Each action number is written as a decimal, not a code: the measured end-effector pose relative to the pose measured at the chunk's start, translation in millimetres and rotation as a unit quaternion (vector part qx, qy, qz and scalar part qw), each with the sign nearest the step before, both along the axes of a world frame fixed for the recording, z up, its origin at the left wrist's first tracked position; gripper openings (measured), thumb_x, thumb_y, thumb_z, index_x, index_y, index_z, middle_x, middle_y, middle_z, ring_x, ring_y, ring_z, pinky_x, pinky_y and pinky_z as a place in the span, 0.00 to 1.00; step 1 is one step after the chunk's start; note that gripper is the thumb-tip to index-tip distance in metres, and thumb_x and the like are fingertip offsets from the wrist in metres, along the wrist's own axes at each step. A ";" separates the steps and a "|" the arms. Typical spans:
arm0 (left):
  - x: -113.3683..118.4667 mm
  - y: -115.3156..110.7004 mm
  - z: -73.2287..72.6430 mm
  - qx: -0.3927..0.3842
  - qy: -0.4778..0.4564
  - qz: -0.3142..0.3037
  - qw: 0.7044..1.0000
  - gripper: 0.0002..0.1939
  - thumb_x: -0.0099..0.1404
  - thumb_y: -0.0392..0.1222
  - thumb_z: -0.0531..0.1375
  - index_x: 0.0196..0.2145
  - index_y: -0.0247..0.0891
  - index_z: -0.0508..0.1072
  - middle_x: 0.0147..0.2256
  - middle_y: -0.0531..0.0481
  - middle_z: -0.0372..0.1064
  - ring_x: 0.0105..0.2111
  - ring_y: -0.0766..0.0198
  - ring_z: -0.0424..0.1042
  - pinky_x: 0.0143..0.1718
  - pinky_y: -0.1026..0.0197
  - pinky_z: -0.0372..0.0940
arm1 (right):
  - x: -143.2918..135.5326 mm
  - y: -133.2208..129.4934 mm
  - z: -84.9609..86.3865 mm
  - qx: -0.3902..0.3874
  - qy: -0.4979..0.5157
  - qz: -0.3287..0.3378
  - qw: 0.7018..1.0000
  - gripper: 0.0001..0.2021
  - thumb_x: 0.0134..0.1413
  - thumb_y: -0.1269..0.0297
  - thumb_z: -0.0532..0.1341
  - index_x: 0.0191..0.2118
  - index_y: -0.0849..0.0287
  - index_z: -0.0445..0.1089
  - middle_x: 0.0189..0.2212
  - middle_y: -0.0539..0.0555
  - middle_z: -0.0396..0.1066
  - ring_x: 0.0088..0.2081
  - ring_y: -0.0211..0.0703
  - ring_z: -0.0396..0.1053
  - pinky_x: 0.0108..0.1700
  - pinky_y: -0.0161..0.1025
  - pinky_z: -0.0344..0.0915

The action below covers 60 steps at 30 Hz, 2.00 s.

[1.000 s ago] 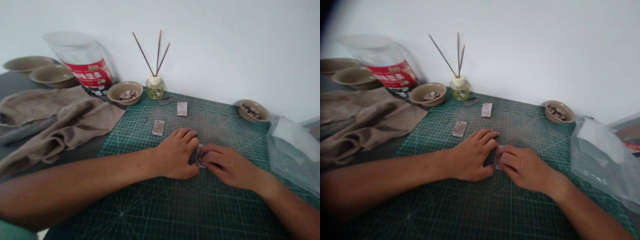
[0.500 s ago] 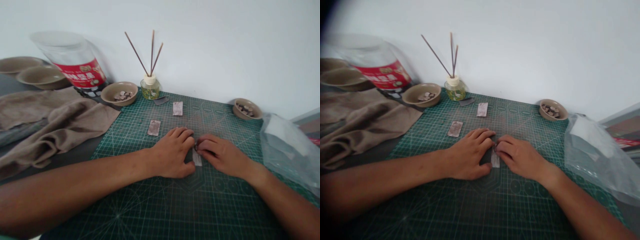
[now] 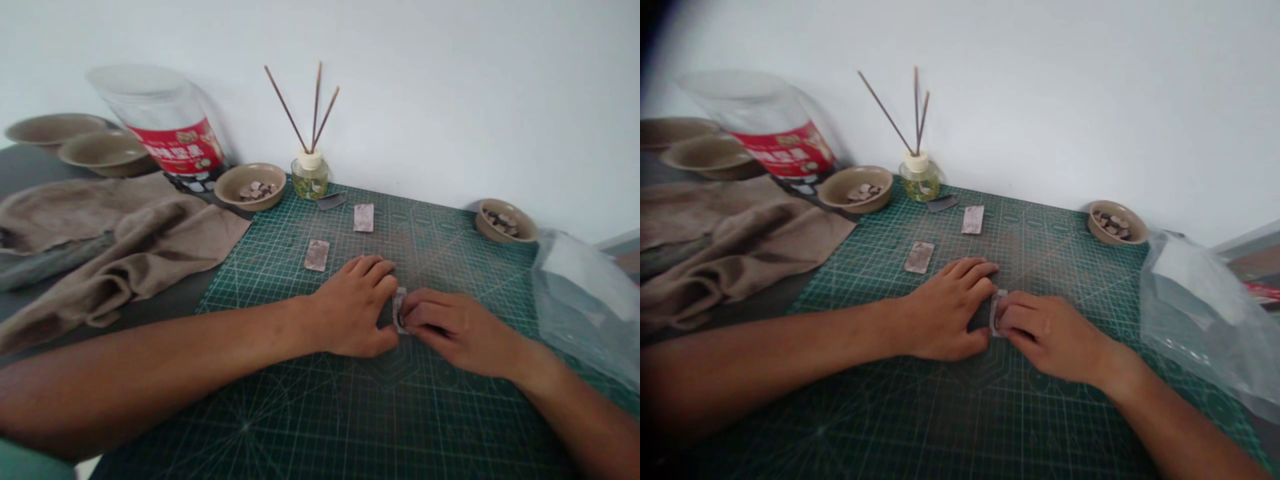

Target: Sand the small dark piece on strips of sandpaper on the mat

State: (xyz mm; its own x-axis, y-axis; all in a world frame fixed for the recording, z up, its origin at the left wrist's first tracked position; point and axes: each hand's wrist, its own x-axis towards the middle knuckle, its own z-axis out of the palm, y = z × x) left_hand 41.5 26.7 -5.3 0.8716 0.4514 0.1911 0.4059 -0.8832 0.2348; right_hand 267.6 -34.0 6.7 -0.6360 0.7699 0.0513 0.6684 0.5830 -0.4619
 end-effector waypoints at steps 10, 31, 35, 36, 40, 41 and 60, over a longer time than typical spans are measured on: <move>0.0 -0.7 -0.2 -0.004 -0.002 0.003 1.000 0.25 0.63 0.55 0.58 0.50 0.32 0.69 0.63 0.36 0.60 0.65 0.42 0.56 0.67 0.45 0.51 | 0.2 3.4 2.3 -0.029 0.023 0.004 0.999 0.05 0.66 0.70 0.58 0.40 0.55 0.70 0.41 0.52 0.73 0.40 0.42 0.72 0.43 0.40 0.69; -0.6 -1.6 0.0 -0.011 0.007 0.007 1.000 0.25 0.62 0.54 0.58 0.50 0.32 0.69 0.64 0.36 0.58 0.66 0.43 0.54 0.68 0.45 0.50 | -1.8 4.0 -2.2 0.031 0.025 -0.006 0.999 0.05 0.66 0.70 0.58 0.42 0.56 0.71 0.42 0.54 0.73 0.42 0.44 0.73 0.44 0.42 0.70; -0.2 -1.2 -0.6 -0.012 0.004 0.014 1.000 0.26 0.62 0.53 0.59 0.52 0.32 0.68 0.64 0.36 0.58 0.66 0.43 0.54 0.68 0.45 0.50 | 1.1 6.4 -0.9 0.040 0.005 -0.046 0.998 0.05 0.66 0.70 0.58 0.41 0.57 0.71 0.43 0.55 0.73 0.42 0.45 0.73 0.45 0.44 0.70; -0.1 -1.2 -0.5 -0.012 0.005 0.013 1.000 0.26 0.62 0.54 0.59 0.52 0.33 0.68 0.64 0.36 0.58 0.66 0.43 0.54 0.68 0.45 0.50 | 1.8 6.1 -0.1 0.021 0.009 -0.037 0.999 0.05 0.65 0.70 0.58 0.40 0.56 0.71 0.42 0.54 0.73 0.42 0.44 0.73 0.44 0.42 0.70; 0.0 -1.6 0.3 -0.007 0.006 0.006 1.000 0.26 0.62 0.54 0.59 0.50 0.32 0.68 0.64 0.35 0.58 0.66 0.44 0.55 0.67 0.45 0.50 | 1.2 3.1 0.6 -0.001 0.006 0.004 1.000 0.05 0.66 0.70 0.58 0.40 0.56 0.71 0.41 0.53 0.73 0.41 0.43 0.73 0.43 0.40 0.70; 0.0 -1.6 0.3 -0.006 0.006 0.007 1.000 0.25 0.62 0.54 0.59 0.50 0.32 0.68 0.64 0.35 0.58 0.66 0.44 0.55 0.67 0.45 0.50 | 0.9 3.0 0.6 0.017 -0.008 -0.006 1.000 0.05 0.66 0.70 0.57 0.41 0.56 0.71 0.42 0.54 0.73 0.41 0.44 0.73 0.44 0.42 0.70; 0.1 -2.3 1.4 -0.006 0.005 0.006 1.000 0.25 0.63 0.54 0.58 0.51 0.32 0.68 0.64 0.35 0.58 0.66 0.44 0.55 0.67 0.45 0.51 | -3.2 1.8 -0.3 0.028 -0.016 -0.025 0.999 0.06 0.68 0.69 0.55 0.41 0.56 0.70 0.42 0.55 0.73 0.41 0.45 0.73 0.43 0.43 0.71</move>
